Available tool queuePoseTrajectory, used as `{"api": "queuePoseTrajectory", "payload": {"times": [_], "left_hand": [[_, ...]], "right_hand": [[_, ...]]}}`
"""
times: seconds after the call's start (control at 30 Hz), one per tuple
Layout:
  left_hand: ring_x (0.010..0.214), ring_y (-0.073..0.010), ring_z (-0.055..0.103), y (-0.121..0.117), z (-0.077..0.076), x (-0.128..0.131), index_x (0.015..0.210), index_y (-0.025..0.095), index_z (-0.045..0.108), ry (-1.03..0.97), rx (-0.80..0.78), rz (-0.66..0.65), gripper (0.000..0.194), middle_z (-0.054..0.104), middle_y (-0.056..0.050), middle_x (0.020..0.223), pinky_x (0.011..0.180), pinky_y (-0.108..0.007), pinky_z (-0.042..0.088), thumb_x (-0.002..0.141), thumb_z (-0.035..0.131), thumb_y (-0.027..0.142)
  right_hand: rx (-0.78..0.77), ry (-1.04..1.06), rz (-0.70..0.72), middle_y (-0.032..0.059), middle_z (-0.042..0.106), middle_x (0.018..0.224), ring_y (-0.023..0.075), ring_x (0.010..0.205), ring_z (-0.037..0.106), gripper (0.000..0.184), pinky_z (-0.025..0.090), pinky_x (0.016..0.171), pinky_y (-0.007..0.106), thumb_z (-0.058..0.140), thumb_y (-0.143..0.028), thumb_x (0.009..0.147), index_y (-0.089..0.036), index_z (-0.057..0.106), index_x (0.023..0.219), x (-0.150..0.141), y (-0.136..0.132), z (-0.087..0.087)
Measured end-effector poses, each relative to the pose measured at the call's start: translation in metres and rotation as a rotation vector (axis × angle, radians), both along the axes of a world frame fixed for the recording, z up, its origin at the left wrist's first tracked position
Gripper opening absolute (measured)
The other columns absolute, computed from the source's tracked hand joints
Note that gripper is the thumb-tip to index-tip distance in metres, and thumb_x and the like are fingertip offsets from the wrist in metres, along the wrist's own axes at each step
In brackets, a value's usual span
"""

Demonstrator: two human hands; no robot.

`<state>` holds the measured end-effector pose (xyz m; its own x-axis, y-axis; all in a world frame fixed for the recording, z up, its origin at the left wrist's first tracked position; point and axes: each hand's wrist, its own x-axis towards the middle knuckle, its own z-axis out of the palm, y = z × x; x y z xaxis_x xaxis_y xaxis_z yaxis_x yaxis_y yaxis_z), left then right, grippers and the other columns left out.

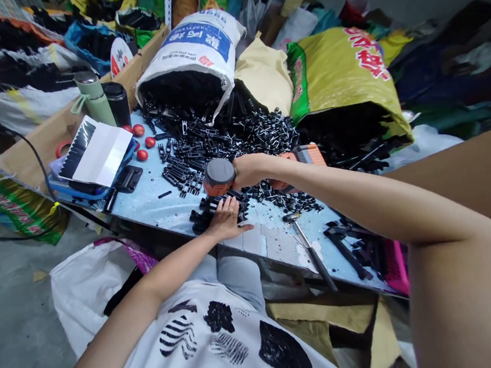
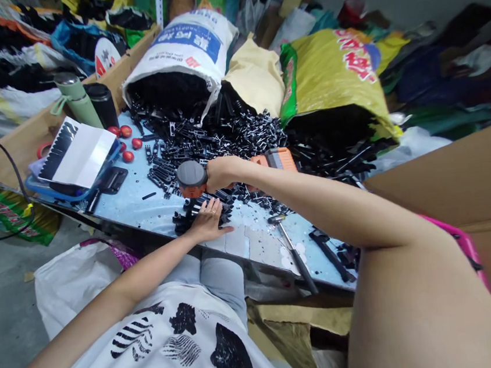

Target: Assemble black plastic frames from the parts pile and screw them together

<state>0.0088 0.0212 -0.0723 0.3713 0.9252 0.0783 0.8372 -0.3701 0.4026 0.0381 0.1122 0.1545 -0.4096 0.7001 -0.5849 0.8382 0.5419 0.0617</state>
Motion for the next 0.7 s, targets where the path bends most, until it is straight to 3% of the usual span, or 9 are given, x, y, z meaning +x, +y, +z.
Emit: {"api": "queuePoseTrajectory", "payload": {"times": [0.17, 0.3, 0.4, 0.5, 0.7], "left_hand": [[0.139, -0.0316, 0.018, -0.003, 0.0, 0.0, 0.139, 0.002, 0.031, -0.022, 0.04, 0.03, 0.093, 0.027, -0.021, 0.148, 0.113, -0.045, 0.014, 0.081, 0.025, 0.074], [0.137, -0.031, 0.024, -0.004, -0.001, -0.001, 0.139, 0.003, 0.031, -0.031, 0.026, 0.025, 0.095, 0.032, -0.021, 0.145, 0.111, -0.044, 0.018, 0.079, 0.026, 0.077], [0.137, -0.0306, 0.025, -0.004, 0.0, -0.002, 0.14, 0.004, 0.029, -0.029, -0.034, 0.026, 0.095, 0.033, -0.02, 0.145, 0.109, -0.043, 0.022, 0.079, 0.024, 0.077], [0.136, -0.0309, 0.027, -0.003, 0.002, -0.003, 0.142, 0.006, 0.023, -0.034, -0.083, 0.019, 0.096, 0.032, -0.02, 0.146, 0.107, -0.041, 0.026, 0.078, 0.024, 0.078], [0.137, -0.0315, 0.025, -0.005, 0.006, -0.003, 0.144, 0.009, 0.018, -0.038, -0.073, 0.021, 0.095, 0.03, -0.019, 0.147, 0.109, -0.041, 0.022, 0.079, 0.025, 0.077]], "right_hand": [[-0.102, 0.005, 0.06, 0.0053, 0.062, 0.065, 0.0217, 0.074, 0.06, 0.02, 0.045, 0.06, 0.028, 0.07, -0.028, 0.063, -0.017, 0.068, 0.08, -0.001, -0.015, -0.007], [-0.051, -0.023, 0.087, 0.0077, 0.063, 0.066, 0.0223, 0.073, 0.06, 0.019, 0.044, 0.059, 0.028, 0.071, -0.03, 0.064, -0.016, 0.068, 0.076, -0.008, -0.023, -0.014], [0.024, -0.042, 0.137, 0.0075, 0.062, 0.066, 0.0236, 0.075, 0.061, 0.018, 0.044, 0.061, 0.029, 0.068, -0.03, 0.064, -0.016, 0.068, 0.074, -0.01, -0.033, -0.007], [-0.012, -0.018, 0.16, 0.0072, 0.062, 0.066, 0.0238, 0.078, 0.061, 0.015, 0.043, 0.062, 0.029, 0.067, -0.028, 0.064, -0.017, 0.068, 0.073, -0.014, -0.044, 0.001], [-0.108, -0.005, 0.129, 0.0083, 0.063, 0.065, 0.0234, 0.074, 0.061, 0.02, 0.043, 0.062, 0.029, 0.069, -0.027, 0.063, -0.013, 0.069, 0.078, -0.033, -0.055, -0.011]]}}
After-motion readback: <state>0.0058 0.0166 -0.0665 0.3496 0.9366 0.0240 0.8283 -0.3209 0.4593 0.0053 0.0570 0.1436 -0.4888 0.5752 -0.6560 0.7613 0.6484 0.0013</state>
